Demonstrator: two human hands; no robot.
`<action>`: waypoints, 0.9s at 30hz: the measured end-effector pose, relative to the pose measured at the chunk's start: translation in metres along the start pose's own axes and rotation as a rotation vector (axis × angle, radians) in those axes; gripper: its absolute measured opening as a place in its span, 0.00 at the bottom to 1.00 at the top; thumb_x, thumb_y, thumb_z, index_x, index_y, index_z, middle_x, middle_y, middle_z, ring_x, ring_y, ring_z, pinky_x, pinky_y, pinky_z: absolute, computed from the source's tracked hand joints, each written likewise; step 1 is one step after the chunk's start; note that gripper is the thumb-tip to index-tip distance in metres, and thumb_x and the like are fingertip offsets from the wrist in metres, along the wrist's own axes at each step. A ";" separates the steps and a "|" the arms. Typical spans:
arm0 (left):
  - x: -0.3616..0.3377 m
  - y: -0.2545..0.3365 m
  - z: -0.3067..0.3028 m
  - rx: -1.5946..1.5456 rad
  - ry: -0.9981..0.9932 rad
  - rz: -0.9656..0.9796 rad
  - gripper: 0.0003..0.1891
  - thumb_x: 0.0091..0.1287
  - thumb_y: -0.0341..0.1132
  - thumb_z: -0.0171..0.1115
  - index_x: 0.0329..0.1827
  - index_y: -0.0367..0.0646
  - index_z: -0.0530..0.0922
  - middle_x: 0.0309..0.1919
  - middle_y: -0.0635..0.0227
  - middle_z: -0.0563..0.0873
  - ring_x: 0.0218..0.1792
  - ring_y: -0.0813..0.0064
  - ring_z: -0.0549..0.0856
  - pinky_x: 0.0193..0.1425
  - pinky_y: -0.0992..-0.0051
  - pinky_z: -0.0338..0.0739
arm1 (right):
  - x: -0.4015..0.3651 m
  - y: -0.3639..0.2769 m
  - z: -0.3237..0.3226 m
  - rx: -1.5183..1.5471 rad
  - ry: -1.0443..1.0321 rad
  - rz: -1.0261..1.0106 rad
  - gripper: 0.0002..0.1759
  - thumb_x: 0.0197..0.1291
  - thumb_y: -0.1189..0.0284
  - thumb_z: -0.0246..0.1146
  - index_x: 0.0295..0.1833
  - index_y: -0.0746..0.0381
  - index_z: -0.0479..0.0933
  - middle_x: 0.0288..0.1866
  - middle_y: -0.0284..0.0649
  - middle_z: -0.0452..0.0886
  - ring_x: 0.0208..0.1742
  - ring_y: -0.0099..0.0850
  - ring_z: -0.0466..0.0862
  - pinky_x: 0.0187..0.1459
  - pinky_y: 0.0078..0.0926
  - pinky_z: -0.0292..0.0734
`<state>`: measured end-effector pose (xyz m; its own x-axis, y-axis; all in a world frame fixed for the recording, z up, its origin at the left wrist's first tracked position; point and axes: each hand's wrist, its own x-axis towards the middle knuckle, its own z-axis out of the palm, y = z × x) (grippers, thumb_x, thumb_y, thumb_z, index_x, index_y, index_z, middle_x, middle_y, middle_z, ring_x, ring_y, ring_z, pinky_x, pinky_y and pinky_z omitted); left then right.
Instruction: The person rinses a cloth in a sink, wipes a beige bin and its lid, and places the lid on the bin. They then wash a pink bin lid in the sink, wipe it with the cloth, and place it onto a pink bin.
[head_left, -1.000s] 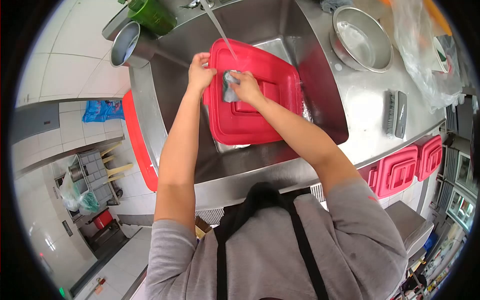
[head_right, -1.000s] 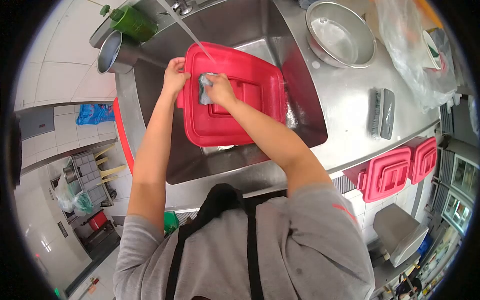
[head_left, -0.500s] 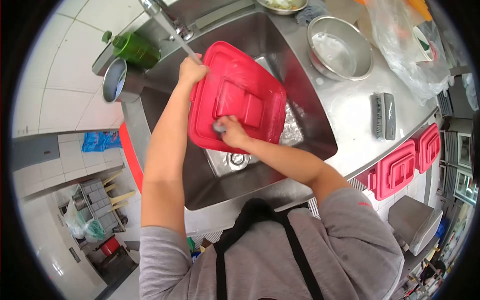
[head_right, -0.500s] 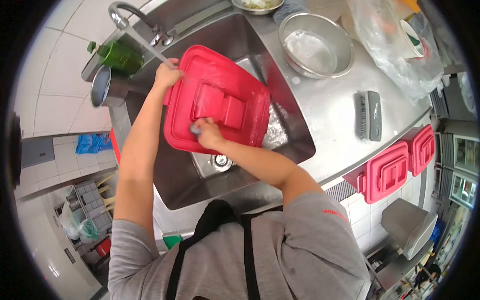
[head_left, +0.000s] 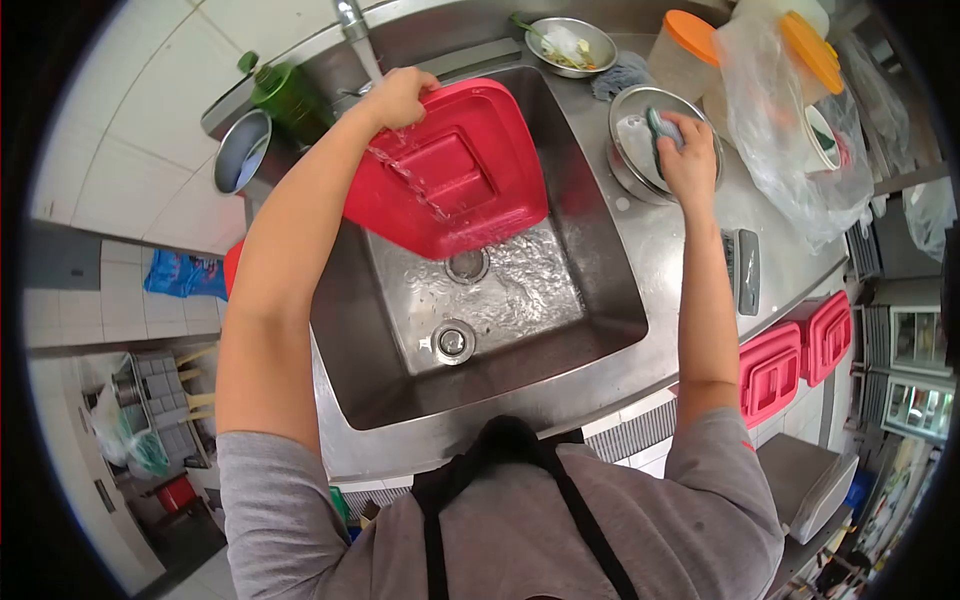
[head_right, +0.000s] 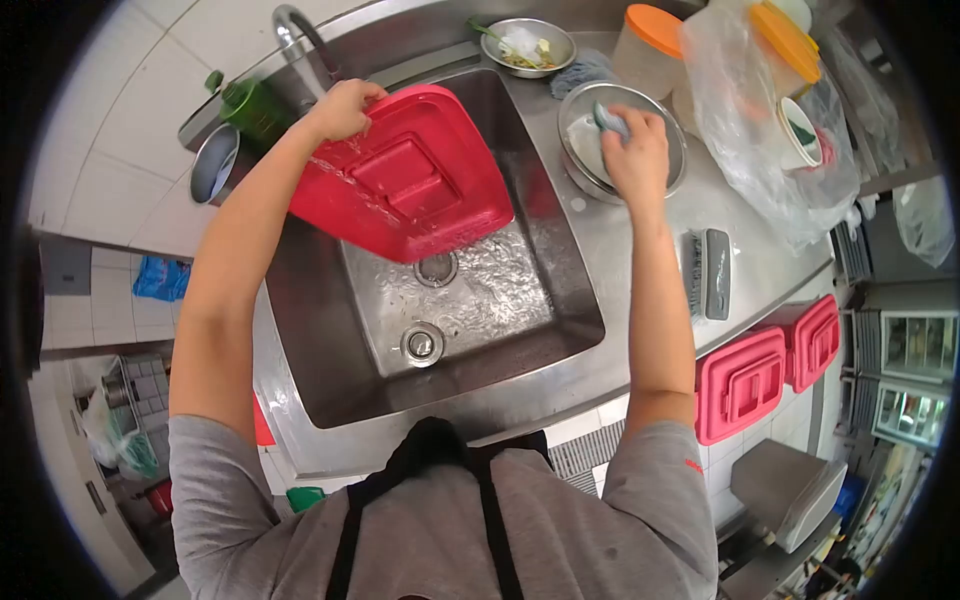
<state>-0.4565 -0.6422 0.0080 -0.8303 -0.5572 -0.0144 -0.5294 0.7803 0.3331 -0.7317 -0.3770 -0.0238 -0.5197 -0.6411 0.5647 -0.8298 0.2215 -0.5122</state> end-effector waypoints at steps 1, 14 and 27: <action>-0.005 0.000 -0.001 -0.017 0.065 0.024 0.19 0.42 0.20 0.57 0.41 0.38 0.79 0.31 0.57 0.84 0.34 0.65 0.83 0.42 0.70 0.76 | 0.001 0.013 0.004 0.006 -0.004 -0.015 0.16 0.47 0.73 0.57 0.45 0.56 0.77 0.46 0.48 0.74 0.48 0.44 0.75 0.50 0.36 0.71; -0.149 0.015 0.029 0.010 0.404 -0.025 0.16 0.46 0.35 0.58 0.40 0.49 0.79 0.56 0.60 0.70 0.66 0.50 0.54 0.69 0.52 0.42 | 0.064 -0.224 0.157 0.814 -1.169 0.335 0.13 0.58 0.64 0.57 0.37 0.64 0.77 0.31 0.39 0.80 0.29 0.27 0.81 0.29 0.25 0.79; -0.126 -0.017 -0.012 -0.062 0.341 -0.789 0.38 0.42 0.38 0.67 0.60 0.39 0.65 0.49 0.51 0.78 0.50 0.56 0.79 0.54 0.65 0.72 | 0.091 -0.290 0.187 0.966 -1.483 0.198 0.15 0.62 0.64 0.53 0.30 0.65 0.73 0.22 0.39 0.77 0.19 0.28 0.78 0.18 0.24 0.75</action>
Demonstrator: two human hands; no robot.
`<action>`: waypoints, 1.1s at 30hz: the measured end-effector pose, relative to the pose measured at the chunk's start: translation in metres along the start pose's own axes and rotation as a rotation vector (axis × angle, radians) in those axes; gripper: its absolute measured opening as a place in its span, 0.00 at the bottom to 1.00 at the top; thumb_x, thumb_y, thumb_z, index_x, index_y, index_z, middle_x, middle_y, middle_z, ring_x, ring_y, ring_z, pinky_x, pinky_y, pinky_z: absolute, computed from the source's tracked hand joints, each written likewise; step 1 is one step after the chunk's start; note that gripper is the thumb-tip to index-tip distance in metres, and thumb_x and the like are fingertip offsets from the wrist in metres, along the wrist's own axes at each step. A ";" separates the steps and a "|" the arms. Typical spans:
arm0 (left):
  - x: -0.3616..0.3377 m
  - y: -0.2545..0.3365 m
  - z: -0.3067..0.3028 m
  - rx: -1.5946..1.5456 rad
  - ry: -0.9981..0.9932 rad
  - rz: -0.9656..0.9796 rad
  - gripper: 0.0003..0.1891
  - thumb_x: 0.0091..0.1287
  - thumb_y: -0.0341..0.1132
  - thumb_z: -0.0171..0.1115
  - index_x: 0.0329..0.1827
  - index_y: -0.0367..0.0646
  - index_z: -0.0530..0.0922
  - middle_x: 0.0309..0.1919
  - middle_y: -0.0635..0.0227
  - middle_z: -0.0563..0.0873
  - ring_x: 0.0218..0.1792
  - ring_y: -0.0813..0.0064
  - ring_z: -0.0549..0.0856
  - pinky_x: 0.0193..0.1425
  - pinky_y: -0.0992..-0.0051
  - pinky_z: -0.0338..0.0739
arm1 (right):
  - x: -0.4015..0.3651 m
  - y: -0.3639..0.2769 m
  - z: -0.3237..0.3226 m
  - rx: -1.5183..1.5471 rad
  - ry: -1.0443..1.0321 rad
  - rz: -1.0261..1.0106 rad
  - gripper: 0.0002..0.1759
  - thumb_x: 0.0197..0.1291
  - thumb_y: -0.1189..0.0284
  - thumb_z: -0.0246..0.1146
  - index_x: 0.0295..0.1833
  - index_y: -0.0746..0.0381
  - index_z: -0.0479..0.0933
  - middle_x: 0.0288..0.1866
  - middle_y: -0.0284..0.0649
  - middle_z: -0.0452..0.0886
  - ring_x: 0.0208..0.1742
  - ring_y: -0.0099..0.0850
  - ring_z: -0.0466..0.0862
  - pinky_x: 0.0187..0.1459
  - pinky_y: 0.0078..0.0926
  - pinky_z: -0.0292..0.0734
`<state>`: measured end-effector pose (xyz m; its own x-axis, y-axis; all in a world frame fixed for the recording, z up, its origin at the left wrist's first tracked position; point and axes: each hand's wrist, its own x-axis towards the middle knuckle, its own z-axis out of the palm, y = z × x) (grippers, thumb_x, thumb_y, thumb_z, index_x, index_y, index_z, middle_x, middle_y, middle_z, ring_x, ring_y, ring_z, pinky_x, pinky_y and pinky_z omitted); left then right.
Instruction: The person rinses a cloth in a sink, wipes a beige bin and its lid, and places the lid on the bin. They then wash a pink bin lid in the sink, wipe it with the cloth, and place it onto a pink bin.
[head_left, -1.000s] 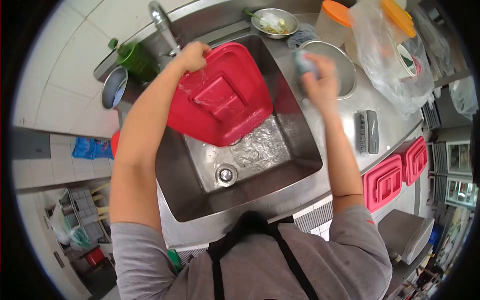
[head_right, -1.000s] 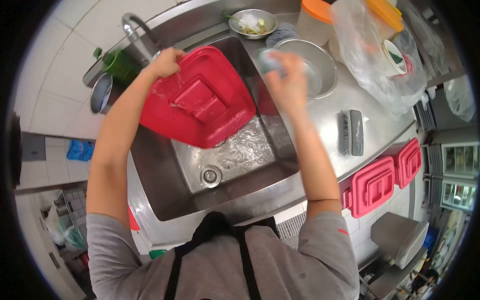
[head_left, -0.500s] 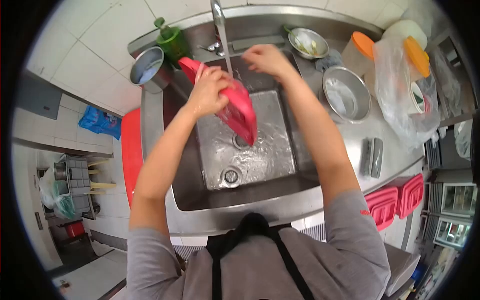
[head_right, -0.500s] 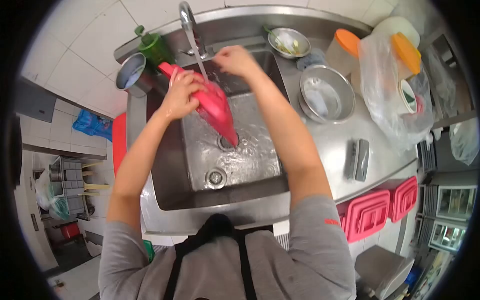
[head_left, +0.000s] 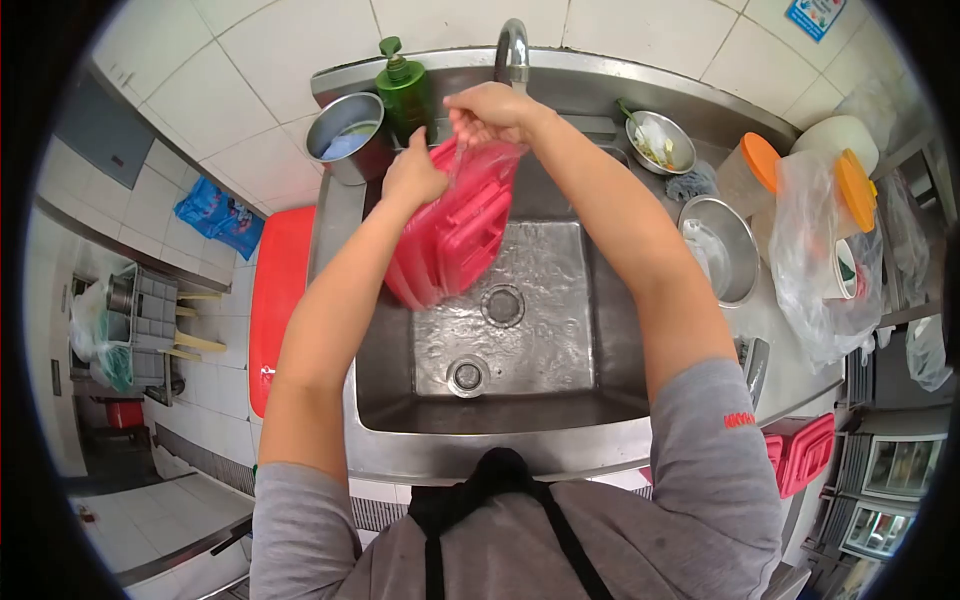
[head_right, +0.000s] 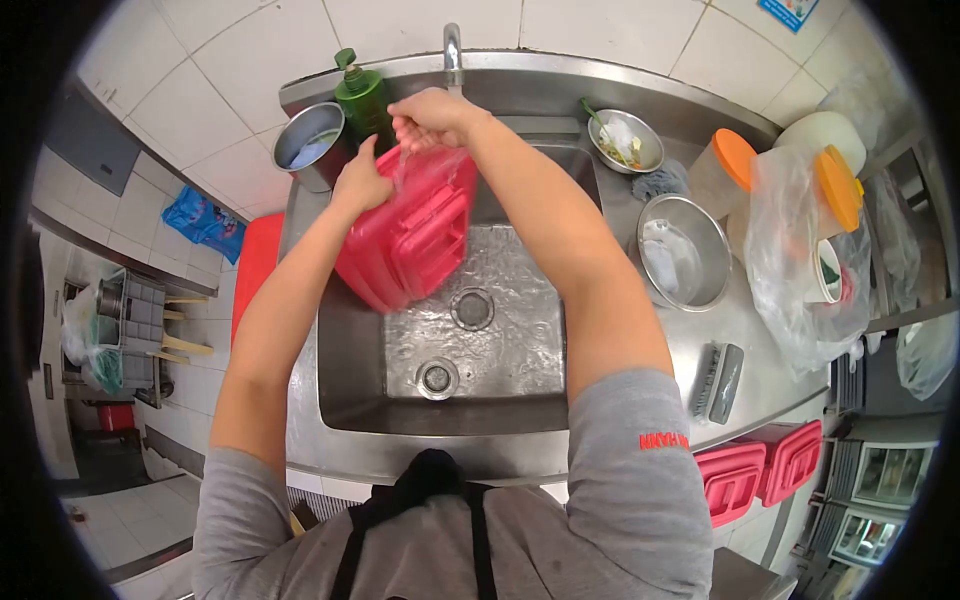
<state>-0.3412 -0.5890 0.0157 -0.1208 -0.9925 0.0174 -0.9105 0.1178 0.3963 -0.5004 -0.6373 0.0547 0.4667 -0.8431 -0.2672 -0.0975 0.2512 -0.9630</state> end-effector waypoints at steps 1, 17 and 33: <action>0.005 0.013 0.004 -0.009 0.077 -0.001 0.34 0.44 0.39 0.66 0.58 0.40 0.68 0.50 0.52 0.78 0.49 0.56 0.79 0.53 0.64 0.73 | -0.002 0.001 -0.002 -0.007 0.047 -0.031 0.16 0.62 0.62 0.53 0.28 0.62 0.72 0.18 0.34 0.72 0.15 0.23 0.70 0.16 0.21 0.65; 0.033 0.066 0.074 0.190 0.066 0.741 0.21 0.44 0.43 0.66 0.42 0.47 0.80 0.43 0.61 0.81 0.42 0.61 0.81 0.46 0.63 0.76 | -0.002 0.032 -0.015 -1.254 0.497 -0.525 0.16 0.54 0.60 0.53 0.30 0.60 0.79 0.27 0.50 0.80 0.32 0.49 0.80 0.39 0.43 0.76; -0.090 -0.023 0.073 -0.121 -0.242 0.448 0.18 0.55 0.50 0.59 0.35 0.45 0.81 0.27 0.56 0.83 0.32 0.55 0.83 0.37 0.59 0.77 | 0.140 0.083 -0.049 -0.156 0.394 -0.250 0.14 0.51 0.62 0.62 0.37 0.61 0.78 0.30 0.30 0.75 0.34 0.22 0.70 0.37 0.21 0.63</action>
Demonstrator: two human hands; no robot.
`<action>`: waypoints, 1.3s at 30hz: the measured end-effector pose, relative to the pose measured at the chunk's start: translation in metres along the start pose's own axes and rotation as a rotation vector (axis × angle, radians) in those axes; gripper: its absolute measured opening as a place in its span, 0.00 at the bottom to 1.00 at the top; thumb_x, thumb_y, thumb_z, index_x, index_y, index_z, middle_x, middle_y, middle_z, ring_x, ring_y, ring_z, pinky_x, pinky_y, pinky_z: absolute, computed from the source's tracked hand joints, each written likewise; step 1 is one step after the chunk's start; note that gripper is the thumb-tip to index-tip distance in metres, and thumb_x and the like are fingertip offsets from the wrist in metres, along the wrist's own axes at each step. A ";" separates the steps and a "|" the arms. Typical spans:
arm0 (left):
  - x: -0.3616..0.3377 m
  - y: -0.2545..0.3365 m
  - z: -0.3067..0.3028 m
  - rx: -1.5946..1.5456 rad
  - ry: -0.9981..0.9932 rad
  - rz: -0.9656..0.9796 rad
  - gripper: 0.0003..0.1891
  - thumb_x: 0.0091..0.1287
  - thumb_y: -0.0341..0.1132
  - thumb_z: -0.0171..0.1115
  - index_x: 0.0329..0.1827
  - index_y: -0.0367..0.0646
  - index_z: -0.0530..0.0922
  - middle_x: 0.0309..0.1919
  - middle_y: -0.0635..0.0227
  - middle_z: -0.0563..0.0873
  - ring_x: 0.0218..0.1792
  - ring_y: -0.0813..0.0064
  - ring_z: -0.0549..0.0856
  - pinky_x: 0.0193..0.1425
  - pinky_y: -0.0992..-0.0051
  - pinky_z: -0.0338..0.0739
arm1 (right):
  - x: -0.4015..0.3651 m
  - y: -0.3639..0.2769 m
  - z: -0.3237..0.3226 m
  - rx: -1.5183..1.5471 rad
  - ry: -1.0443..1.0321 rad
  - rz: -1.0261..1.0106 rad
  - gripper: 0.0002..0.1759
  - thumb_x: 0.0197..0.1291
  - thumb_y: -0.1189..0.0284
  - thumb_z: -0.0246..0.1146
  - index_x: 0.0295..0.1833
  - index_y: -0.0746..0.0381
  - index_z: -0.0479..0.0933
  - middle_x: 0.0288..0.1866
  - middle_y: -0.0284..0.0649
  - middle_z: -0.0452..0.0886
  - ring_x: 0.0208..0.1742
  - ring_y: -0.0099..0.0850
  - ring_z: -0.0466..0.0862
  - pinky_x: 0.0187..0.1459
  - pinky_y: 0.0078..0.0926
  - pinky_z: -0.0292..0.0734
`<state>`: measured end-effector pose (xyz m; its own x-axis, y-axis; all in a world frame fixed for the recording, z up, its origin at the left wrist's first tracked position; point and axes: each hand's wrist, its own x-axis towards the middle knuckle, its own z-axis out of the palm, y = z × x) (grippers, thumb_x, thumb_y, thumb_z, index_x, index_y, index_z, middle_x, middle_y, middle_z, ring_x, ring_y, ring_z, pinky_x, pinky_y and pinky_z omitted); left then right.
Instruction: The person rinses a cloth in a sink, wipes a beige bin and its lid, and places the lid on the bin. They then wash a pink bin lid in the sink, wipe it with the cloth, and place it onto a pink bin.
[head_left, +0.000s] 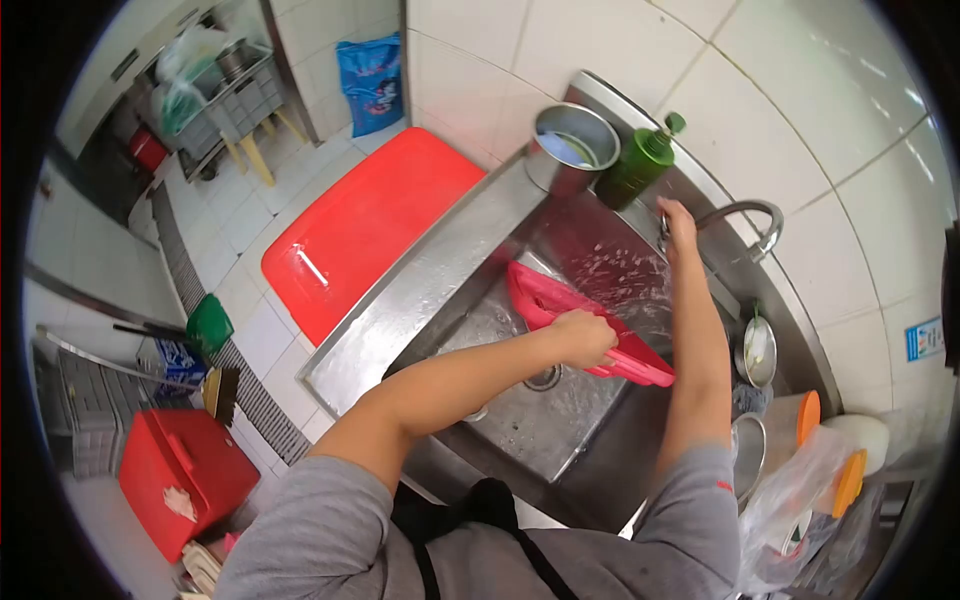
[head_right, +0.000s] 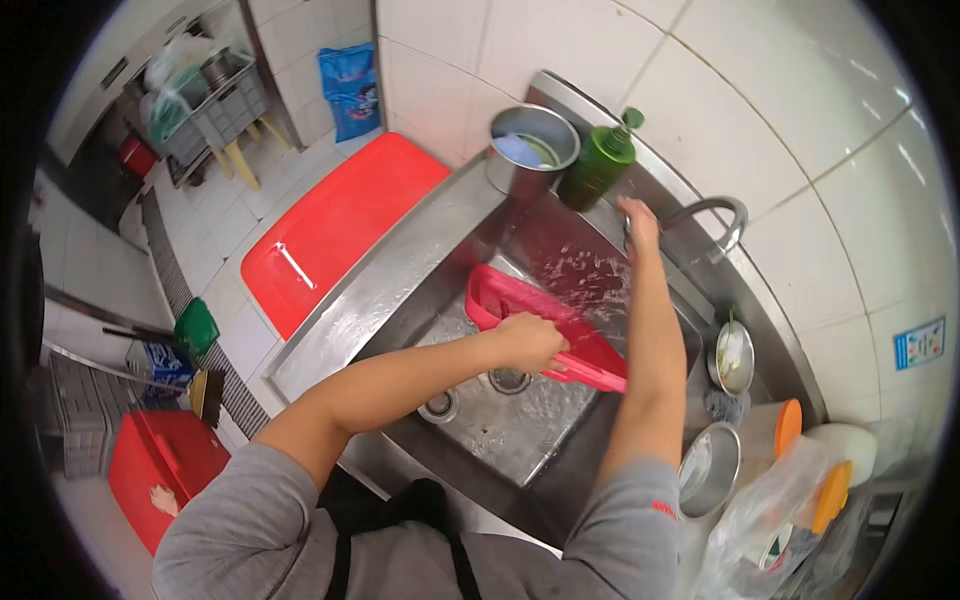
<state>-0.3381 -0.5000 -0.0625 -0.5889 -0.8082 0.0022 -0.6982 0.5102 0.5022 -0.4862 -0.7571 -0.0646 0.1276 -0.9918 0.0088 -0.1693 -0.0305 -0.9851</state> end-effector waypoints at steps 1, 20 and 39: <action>-0.009 0.000 -0.004 0.006 0.022 -0.028 0.18 0.55 0.50 0.59 0.35 0.45 0.81 0.27 0.56 0.83 0.32 0.55 0.83 0.37 0.59 0.77 | -0.034 -0.019 -0.003 -0.053 -0.047 -0.030 0.14 0.53 0.62 0.61 0.40 0.61 0.77 0.34 0.29 0.75 0.37 0.20 0.70 0.39 0.21 0.62; -0.196 0.141 -0.080 -0.668 1.098 -0.461 0.18 0.54 0.46 0.59 0.29 0.36 0.81 0.25 0.48 0.81 0.31 0.54 0.82 0.36 0.63 0.75 | -0.287 0.110 0.036 0.846 -0.628 0.560 0.44 0.52 0.37 0.44 0.70 0.50 0.48 0.71 0.39 0.51 0.71 0.43 0.51 0.66 0.59 0.43; -0.618 0.309 -0.106 -0.546 1.754 -0.344 0.15 0.63 0.38 0.57 0.42 0.33 0.80 0.35 0.58 0.84 0.32 0.73 0.84 0.39 0.74 0.79 | -0.437 -0.082 0.335 0.745 -1.219 0.368 0.31 0.65 0.51 0.38 0.68 0.58 0.54 0.69 0.46 0.56 0.67 0.50 0.58 0.61 0.59 0.59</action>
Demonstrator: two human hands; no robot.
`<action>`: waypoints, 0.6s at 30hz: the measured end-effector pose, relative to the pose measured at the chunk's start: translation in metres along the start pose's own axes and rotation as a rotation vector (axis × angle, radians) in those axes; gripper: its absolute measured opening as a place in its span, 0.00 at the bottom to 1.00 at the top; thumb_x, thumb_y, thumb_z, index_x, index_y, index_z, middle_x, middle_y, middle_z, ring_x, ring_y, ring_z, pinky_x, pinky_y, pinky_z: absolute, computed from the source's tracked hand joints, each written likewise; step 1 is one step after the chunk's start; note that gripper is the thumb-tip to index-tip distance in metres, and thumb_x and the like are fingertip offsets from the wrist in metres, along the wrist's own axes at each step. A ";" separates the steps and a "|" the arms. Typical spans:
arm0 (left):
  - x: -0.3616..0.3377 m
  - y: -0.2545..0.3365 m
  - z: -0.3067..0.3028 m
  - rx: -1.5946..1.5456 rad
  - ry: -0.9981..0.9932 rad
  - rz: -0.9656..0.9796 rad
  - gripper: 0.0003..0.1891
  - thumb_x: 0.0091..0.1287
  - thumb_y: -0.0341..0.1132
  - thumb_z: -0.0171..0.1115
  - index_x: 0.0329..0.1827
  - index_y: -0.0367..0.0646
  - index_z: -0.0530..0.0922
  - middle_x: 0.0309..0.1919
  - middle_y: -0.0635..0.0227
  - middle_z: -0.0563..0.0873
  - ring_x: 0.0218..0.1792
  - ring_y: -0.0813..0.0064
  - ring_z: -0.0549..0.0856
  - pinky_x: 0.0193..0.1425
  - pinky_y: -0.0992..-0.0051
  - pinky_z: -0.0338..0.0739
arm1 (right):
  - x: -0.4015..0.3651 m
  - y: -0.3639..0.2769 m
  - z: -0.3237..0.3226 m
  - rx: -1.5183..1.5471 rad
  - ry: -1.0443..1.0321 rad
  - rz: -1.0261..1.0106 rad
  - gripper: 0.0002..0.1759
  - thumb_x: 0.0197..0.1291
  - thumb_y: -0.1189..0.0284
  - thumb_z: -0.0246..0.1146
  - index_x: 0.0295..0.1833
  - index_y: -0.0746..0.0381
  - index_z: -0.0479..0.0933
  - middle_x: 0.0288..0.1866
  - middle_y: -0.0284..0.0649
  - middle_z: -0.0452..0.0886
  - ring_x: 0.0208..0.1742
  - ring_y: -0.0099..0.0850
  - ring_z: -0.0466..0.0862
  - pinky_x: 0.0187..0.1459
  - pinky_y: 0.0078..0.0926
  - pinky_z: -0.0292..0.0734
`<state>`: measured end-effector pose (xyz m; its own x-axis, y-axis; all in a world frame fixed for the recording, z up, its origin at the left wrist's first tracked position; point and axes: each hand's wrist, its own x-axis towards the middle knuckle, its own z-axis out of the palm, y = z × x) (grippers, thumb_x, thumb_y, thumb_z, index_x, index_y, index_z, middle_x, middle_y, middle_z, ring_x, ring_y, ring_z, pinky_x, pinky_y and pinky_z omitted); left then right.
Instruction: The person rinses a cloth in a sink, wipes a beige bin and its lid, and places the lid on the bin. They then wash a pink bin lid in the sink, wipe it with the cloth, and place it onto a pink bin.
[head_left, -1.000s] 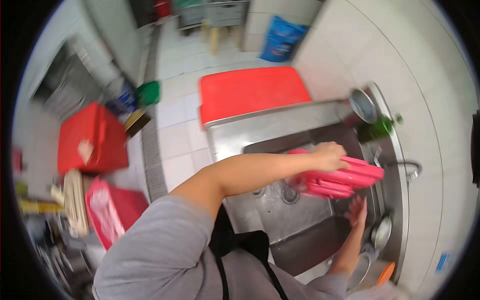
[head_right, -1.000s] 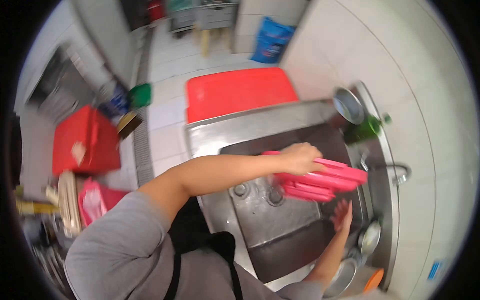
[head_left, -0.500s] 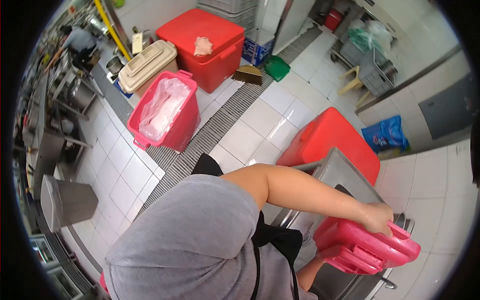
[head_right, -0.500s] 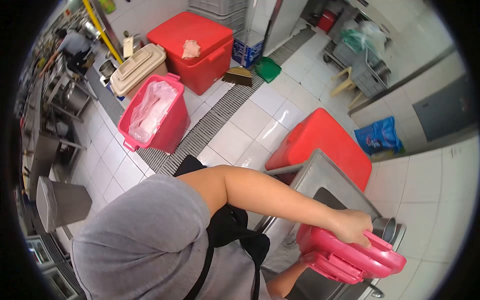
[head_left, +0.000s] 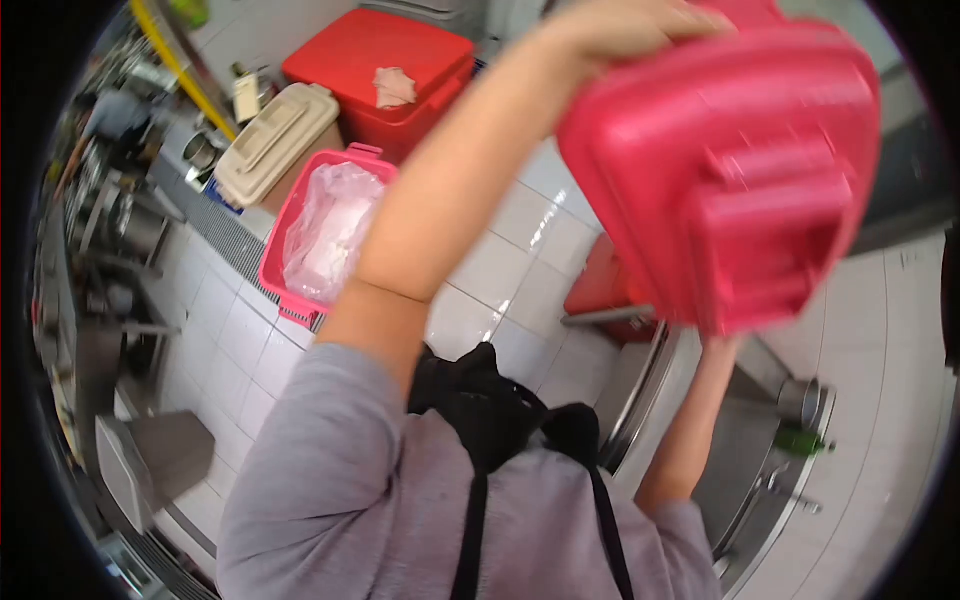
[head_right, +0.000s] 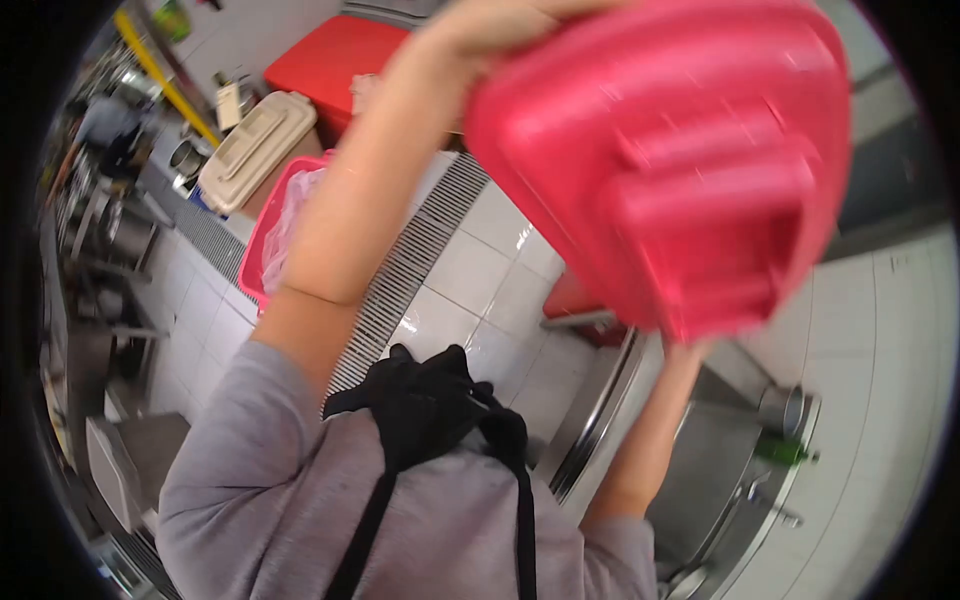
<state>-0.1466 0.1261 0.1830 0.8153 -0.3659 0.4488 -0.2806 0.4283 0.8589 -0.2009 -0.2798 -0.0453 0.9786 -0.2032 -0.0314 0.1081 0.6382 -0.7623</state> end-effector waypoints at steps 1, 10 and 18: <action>0.005 -0.002 -0.014 -0.044 0.052 -0.050 0.15 0.63 0.38 0.57 0.40 0.33 0.80 0.35 0.58 0.84 0.31 0.73 0.83 0.37 0.74 0.79 | 0.009 0.015 0.033 0.084 0.012 0.053 0.30 0.65 0.52 0.42 0.67 0.58 0.56 0.67 0.46 0.59 0.64 0.49 0.63 0.59 0.57 0.64; 0.018 -0.118 -0.091 0.221 0.434 -0.179 0.19 0.63 0.41 0.57 0.47 0.33 0.76 0.37 0.62 0.84 0.36 0.76 0.82 0.43 0.76 0.76 | 0.061 0.133 0.070 -0.525 0.283 0.396 0.22 0.57 0.57 0.57 0.54 0.55 0.69 0.50 0.41 0.70 0.46 0.36 0.72 0.47 0.39 0.71; 0.002 -0.267 -0.174 0.746 0.633 -0.277 0.18 0.62 0.45 0.57 0.40 0.35 0.78 0.27 0.55 0.82 0.30 0.71 0.80 0.38 0.71 0.72 | 0.110 0.177 0.038 -0.653 0.306 0.497 0.21 0.60 0.59 0.54 0.55 0.59 0.70 0.53 0.38 0.73 0.47 0.32 0.74 0.47 0.34 0.68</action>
<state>0.0181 0.1544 -0.0876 0.9572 0.2232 0.1840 -0.1096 -0.3089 0.9448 -0.0671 -0.1608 -0.1591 0.7859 -0.2646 -0.5589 -0.5318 0.1719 -0.8292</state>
